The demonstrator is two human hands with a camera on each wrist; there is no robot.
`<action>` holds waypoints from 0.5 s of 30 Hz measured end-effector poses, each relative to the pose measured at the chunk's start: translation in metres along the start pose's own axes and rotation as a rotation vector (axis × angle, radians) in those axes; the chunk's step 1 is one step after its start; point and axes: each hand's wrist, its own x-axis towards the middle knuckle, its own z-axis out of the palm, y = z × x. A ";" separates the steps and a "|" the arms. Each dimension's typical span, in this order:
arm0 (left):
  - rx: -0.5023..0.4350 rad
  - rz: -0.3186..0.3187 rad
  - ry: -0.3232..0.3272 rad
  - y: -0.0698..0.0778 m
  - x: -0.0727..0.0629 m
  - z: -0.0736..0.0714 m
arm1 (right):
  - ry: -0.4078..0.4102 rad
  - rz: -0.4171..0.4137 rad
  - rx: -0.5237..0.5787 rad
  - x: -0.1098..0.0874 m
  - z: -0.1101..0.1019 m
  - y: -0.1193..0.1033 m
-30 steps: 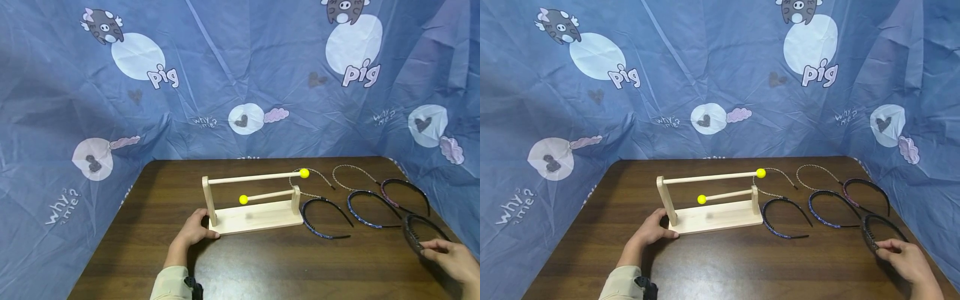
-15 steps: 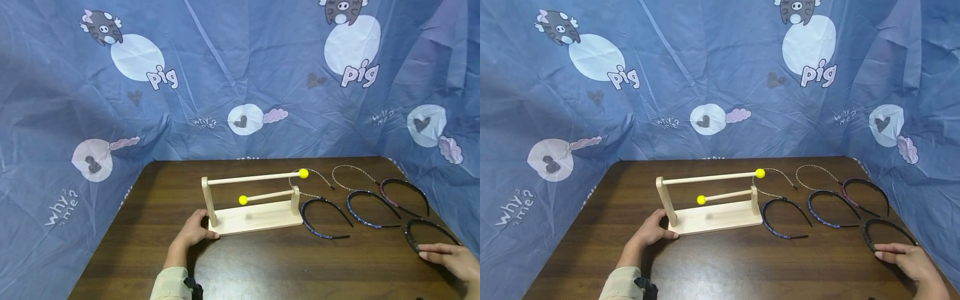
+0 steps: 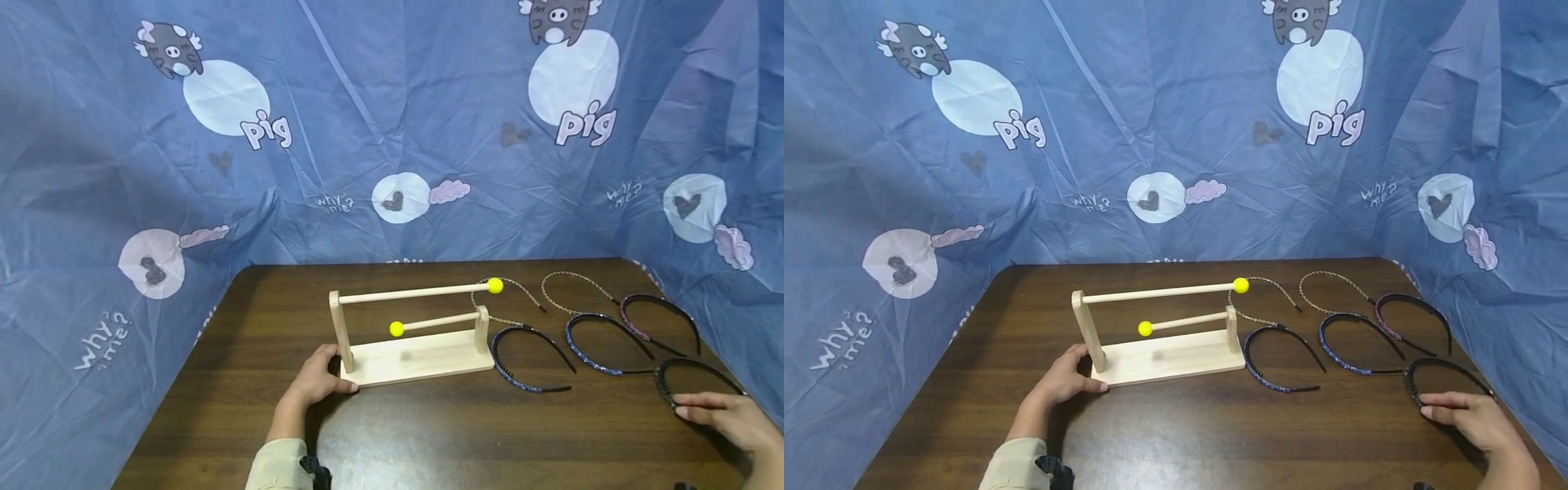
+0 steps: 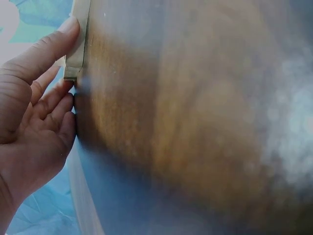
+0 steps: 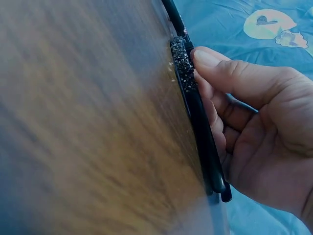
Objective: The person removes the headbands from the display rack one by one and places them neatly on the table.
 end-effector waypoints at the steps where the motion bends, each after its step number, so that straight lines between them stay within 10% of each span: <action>1: -0.004 0.000 -0.003 0.000 0.001 0.000 | 0.009 0.002 0.007 -0.001 -0.001 0.000; 15: -0.012 0.008 0.054 0.009 -0.023 -0.014 | 0.214 -0.084 0.220 -0.038 0.014 -0.031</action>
